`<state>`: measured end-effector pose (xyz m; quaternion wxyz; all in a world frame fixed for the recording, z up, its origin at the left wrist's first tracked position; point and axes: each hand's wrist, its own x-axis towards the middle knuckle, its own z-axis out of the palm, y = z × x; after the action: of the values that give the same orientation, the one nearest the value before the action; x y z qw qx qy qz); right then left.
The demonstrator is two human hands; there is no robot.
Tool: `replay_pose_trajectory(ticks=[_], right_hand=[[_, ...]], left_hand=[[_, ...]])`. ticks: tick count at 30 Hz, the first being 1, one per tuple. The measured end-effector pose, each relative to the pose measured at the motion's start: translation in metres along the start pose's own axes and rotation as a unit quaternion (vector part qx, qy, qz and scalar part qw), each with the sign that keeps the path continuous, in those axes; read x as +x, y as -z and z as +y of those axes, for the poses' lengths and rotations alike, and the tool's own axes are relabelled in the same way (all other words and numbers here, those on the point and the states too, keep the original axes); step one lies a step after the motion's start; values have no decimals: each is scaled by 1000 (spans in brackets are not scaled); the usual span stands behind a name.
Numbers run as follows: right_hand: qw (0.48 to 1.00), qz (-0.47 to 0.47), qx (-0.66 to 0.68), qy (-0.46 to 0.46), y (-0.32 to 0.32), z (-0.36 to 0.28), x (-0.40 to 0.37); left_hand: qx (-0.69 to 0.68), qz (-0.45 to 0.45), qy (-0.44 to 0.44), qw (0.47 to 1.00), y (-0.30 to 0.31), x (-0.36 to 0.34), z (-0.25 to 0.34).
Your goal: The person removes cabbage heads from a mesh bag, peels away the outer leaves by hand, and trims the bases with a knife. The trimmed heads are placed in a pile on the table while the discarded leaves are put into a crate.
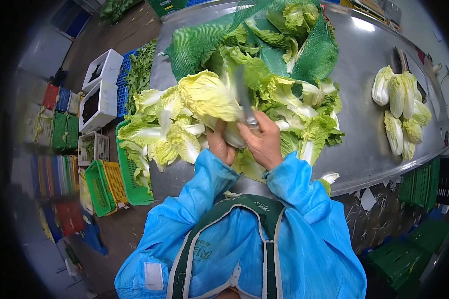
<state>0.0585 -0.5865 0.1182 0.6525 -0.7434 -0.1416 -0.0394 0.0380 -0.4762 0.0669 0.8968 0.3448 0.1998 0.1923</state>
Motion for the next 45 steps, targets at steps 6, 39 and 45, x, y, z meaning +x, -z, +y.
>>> replay_pose_trajectory(ticks=[6,39,45], right_hand=[[976,72,32,-202,61,14,5],[909,-60,264,-318,76,15,38],[949,9,131,-287,88,31,35]], left_hand=[[-226,-33,139,963,33,18,26],[-265,-193,577,748,4,-45,-24],[-192,-154,525,815,29,-30,-39]])
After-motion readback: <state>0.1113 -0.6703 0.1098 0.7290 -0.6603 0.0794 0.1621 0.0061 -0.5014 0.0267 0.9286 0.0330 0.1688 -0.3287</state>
